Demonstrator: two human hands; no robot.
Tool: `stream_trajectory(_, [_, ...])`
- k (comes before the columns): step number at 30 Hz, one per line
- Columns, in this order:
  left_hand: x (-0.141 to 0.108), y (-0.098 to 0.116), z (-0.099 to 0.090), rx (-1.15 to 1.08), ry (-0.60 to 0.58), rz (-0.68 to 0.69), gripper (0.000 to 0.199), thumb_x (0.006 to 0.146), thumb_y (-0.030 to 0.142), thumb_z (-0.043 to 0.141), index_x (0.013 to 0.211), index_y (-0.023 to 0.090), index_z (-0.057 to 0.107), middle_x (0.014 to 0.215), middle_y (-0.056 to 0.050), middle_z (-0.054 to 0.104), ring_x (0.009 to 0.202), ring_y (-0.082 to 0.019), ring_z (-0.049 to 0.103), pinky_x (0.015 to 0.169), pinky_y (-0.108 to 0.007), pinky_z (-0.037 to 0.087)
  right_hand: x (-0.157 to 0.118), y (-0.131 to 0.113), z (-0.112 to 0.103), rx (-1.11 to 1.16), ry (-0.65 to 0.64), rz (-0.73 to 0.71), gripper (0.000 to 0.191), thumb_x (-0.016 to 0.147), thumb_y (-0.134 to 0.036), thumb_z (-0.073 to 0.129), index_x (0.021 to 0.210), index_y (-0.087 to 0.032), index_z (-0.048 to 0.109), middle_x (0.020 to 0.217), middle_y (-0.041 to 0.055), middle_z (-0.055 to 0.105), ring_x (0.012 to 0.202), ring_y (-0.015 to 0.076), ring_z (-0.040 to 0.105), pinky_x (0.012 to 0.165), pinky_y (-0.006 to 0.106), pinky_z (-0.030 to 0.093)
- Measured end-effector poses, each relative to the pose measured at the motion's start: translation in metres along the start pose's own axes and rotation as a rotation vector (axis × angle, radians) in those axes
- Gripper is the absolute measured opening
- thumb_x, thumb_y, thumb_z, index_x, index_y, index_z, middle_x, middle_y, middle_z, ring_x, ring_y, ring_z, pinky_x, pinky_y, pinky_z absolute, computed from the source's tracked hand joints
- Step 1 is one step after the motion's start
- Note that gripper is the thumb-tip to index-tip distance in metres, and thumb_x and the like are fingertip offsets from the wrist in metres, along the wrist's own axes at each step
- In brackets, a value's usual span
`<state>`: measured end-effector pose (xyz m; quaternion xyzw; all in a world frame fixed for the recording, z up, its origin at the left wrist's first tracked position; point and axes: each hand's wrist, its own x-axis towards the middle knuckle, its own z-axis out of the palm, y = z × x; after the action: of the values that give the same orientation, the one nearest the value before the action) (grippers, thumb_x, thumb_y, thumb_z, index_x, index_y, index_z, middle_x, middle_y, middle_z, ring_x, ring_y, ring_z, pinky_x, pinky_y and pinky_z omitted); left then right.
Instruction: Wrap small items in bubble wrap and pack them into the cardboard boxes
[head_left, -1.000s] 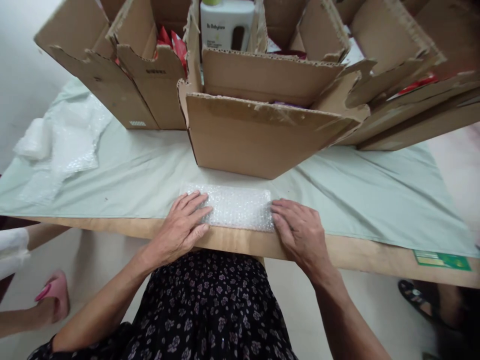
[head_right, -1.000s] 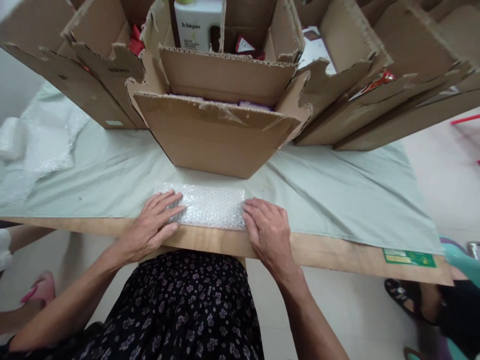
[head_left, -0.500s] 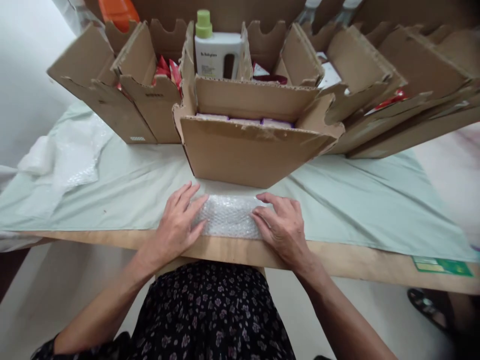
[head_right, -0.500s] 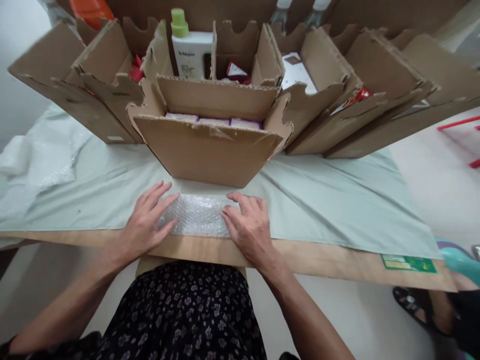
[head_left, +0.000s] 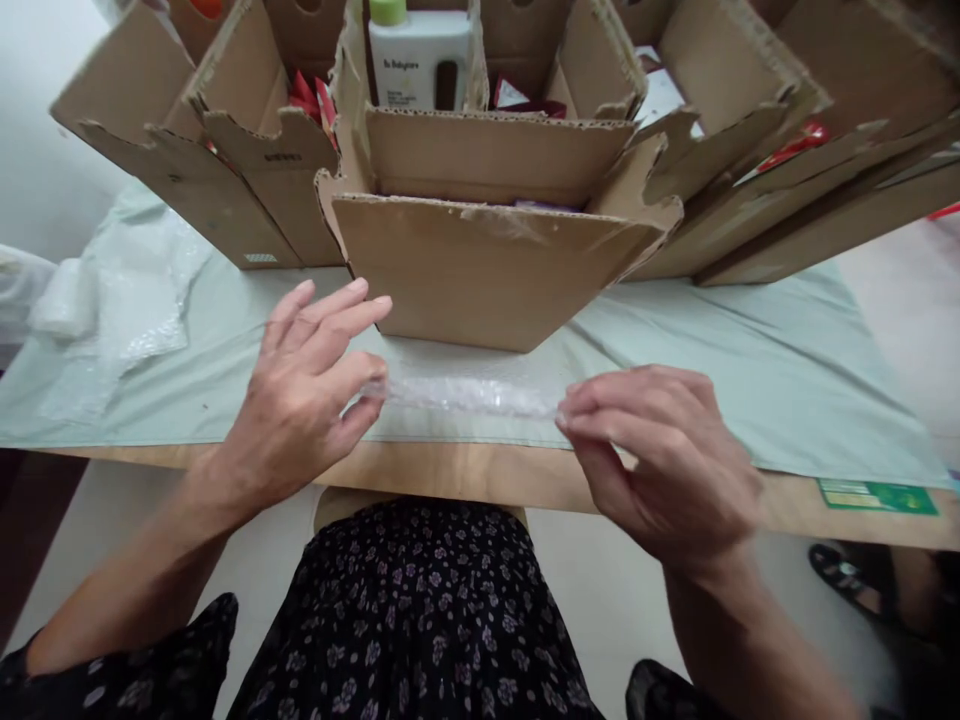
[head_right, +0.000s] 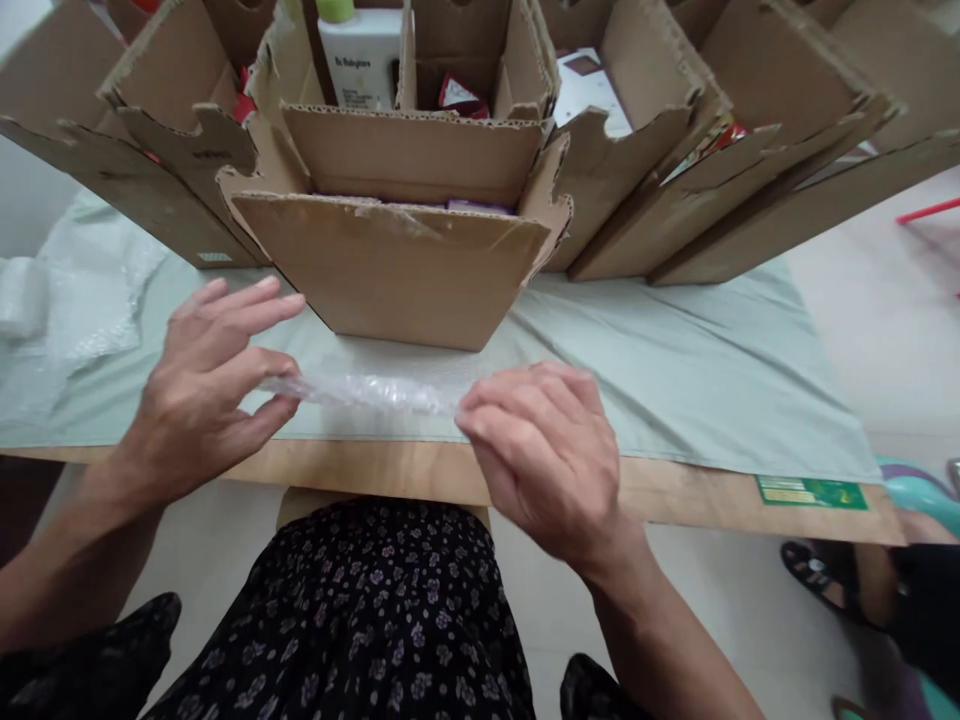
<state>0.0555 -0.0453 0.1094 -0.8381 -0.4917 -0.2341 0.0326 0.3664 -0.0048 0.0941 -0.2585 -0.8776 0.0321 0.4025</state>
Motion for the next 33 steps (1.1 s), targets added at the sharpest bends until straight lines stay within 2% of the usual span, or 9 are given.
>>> stream_trajectory(4, [-0.031,0.006,-0.013,-0.099,-0.241,0.086,0.005,0.098,0.02,0.067,0.103,0.021,0.066,0.155,-0.012,0.06,0.155,-0.033,0.046,0.133,-0.061,0.026,-0.024,-0.006,-0.019,0.23,-0.288,0.085,0.021,0.101,-0.035,0.069,0.111,-0.018,0.062,0.095,0.0056,0.075,0.087,0.0189,0.072,0.079,0.035,0.056])
stream_trajectory(7, [-0.054,0.0,-0.019,-0.266,-0.461,0.031,0.053,0.095,0.051,0.072,0.138,0.022,0.059,0.158,-0.016,0.057,0.151,-0.034,0.05,0.13,-0.06,0.033,-0.048,0.002,-0.025,0.169,-0.3,0.247,0.025,0.104,-0.041,0.062,0.115,-0.019,0.065,0.099,0.0071,0.077,0.09,0.0198,0.074,0.078,0.035,0.058])
stream_trajectory(9, [-0.056,-0.002,-0.024,-0.349,-0.452,-0.048,0.066,0.097,0.055,0.069,0.151,0.023,0.049,0.16,-0.015,0.055,0.15,-0.033,0.051,0.13,-0.059,0.035,-0.053,0.005,-0.025,0.095,-0.23,0.327,0.015,0.103,-0.03,0.064,0.115,-0.021,0.068,0.103,0.0067,0.078,0.095,0.0211,0.075,0.083,0.036,0.059])
stream_trajectory(13, [-0.034,0.006,-0.009,-0.312,-0.346,-0.007,0.04,0.106,0.03,0.055,0.145,0.022,0.055,0.157,-0.012,0.058,0.151,-0.028,0.05,0.13,-0.054,0.035,-0.036,-0.012,0.004,0.112,-0.163,0.314,0.027,0.099,-0.017,0.064,0.125,-0.022,0.069,0.122,0.0089,0.077,0.113,0.0237,0.074,0.098,0.041,0.06])
stream_trajectory(18, [-0.031,0.007,0.063,-0.055,-0.447,0.051,0.047,0.106,0.035,0.056,0.149,0.016,0.053,0.166,-0.018,0.047,0.159,-0.035,0.037,0.13,-0.058,0.032,-0.042,-0.023,0.061,0.035,-0.501,0.066,0.042,0.107,-0.034,0.052,0.144,-0.014,0.06,0.153,0.0172,0.06,0.141,0.0295,0.058,0.109,0.048,0.055])
stream_trajectory(21, [-0.051,-0.002,0.087,-0.027,-0.47,0.009,0.06,0.104,0.047,0.058,0.158,0.024,0.043,0.173,-0.013,0.036,0.163,-0.036,0.027,0.132,-0.061,0.024,-0.074,-0.002,0.054,-0.123,-0.585,0.098,0.047,0.109,-0.04,0.05,0.148,-0.015,0.058,0.158,0.0157,0.056,0.146,0.032,0.054,0.115,0.052,0.048])
stream_trajectory(24, [-0.064,-0.005,0.09,-0.044,-0.445,-0.031,0.062,0.104,0.048,0.058,0.159,0.027,0.039,0.175,-0.012,0.033,0.165,-0.038,0.022,0.133,-0.064,0.018,-0.097,0.012,0.022,-0.286,-0.439,0.248,0.045,0.106,-0.037,0.056,0.146,-0.016,0.059,0.146,0.0165,0.066,0.139,0.035,0.059,0.112,0.054,0.047])
stream_trajectory(27, [-0.065,0.003,0.088,-0.062,-0.429,-0.067,0.061,0.104,0.049,0.057,0.158,0.027,0.039,0.173,-0.014,0.035,0.164,-0.041,0.024,0.131,-0.067,0.018,-0.102,-0.001,0.006,-0.236,-0.368,0.245,0.056,0.1,-0.044,0.066,0.149,-0.018,0.056,0.143,0.0169,0.068,0.137,0.036,0.06,0.108,0.054,0.049])
stream_trajectory(33, [-0.064,0.036,0.073,0.009,-0.439,-0.167,0.06,0.104,0.05,0.054,0.156,0.023,0.044,0.17,-0.018,0.04,0.159,-0.044,0.033,0.125,-0.068,0.029,-0.101,-0.03,0.039,-0.106,-0.552,0.11,0.049,0.101,-0.023,0.059,0.149,-0.017,0.056,0.157,0.0144,0.058,0.147,0.0302,0.052,0.116,0.051,0.045])
